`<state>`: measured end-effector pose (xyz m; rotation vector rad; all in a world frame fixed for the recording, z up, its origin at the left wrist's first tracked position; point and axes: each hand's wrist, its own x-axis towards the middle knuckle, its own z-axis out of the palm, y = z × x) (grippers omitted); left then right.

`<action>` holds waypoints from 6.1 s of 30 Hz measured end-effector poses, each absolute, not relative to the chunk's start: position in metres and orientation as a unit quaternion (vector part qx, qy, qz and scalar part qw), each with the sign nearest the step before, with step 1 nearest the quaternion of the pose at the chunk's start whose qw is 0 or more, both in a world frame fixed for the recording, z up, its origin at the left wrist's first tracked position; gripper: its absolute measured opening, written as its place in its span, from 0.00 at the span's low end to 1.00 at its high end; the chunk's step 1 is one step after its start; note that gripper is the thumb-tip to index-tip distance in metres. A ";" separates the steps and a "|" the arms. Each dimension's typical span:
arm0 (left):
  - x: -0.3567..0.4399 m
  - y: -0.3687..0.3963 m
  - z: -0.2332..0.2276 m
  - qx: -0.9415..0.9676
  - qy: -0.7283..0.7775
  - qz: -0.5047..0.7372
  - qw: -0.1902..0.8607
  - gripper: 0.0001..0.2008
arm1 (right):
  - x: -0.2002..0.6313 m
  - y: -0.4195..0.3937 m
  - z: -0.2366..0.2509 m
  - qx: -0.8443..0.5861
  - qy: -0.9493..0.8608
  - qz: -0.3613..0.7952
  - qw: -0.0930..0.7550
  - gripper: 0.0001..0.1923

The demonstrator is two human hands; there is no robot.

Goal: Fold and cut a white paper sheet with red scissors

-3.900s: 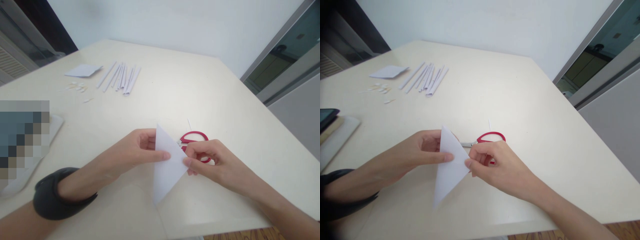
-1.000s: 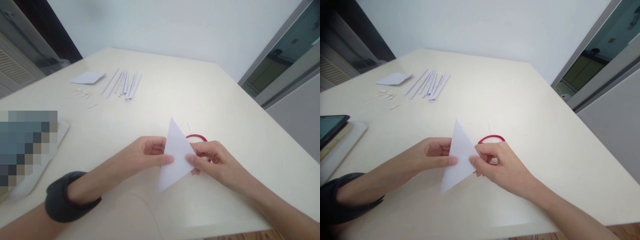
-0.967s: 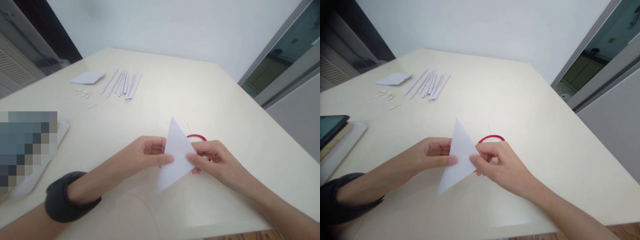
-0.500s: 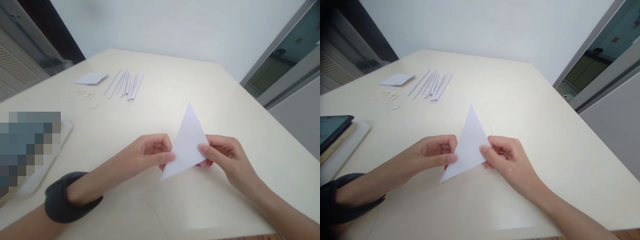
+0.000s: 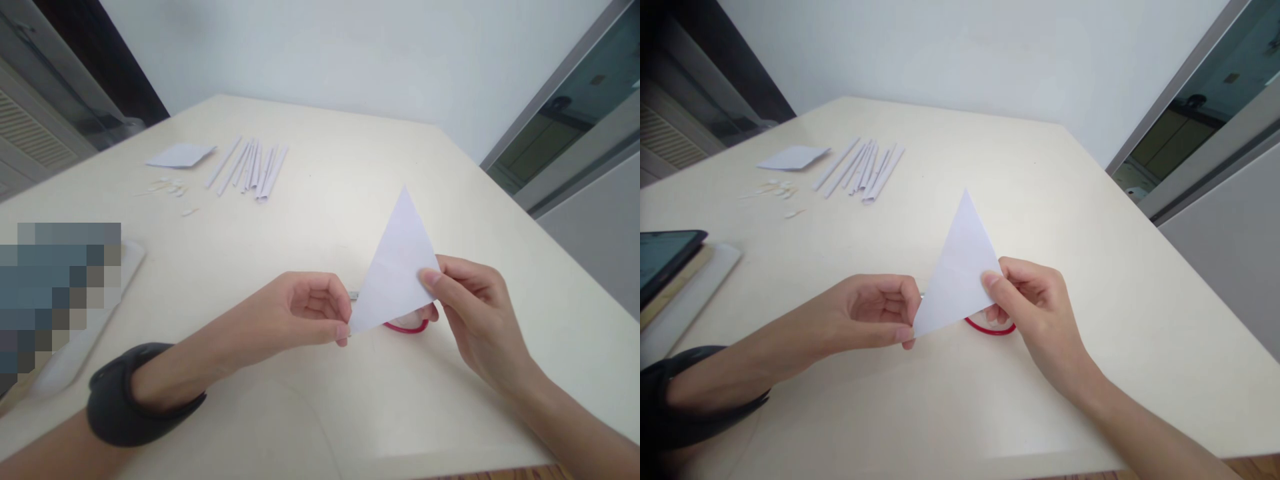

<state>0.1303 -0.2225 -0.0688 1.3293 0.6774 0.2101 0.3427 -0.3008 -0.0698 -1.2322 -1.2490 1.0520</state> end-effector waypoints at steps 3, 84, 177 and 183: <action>0.130 -0.221 -0.067 0.600 0.307 0.088 0.733 0.05 | 0.343 -0.300 -0.069 -0.516 -0.522 0.434 0.522 0.18; 0.141 -0.237 -0.069 0.744 0.375 0.099 0.544 0.06 | 0.327 -0.297 -0.075 -0.546 -0.705 0.386 0.238 0.05; 0.128 -0.225 -0.063 0.885 0.250 0.139 0.368 0.19 | 0.353 -0.284 -0.069 -0.556 -0.554 0.557 0.270 0.05; 0.130 -0.225 -0.074 0.892 0.237 0.080 0.377 0.19 | 0.354 -0.285 -0.071 -0.539 -0.535 0.583 0.288 0.07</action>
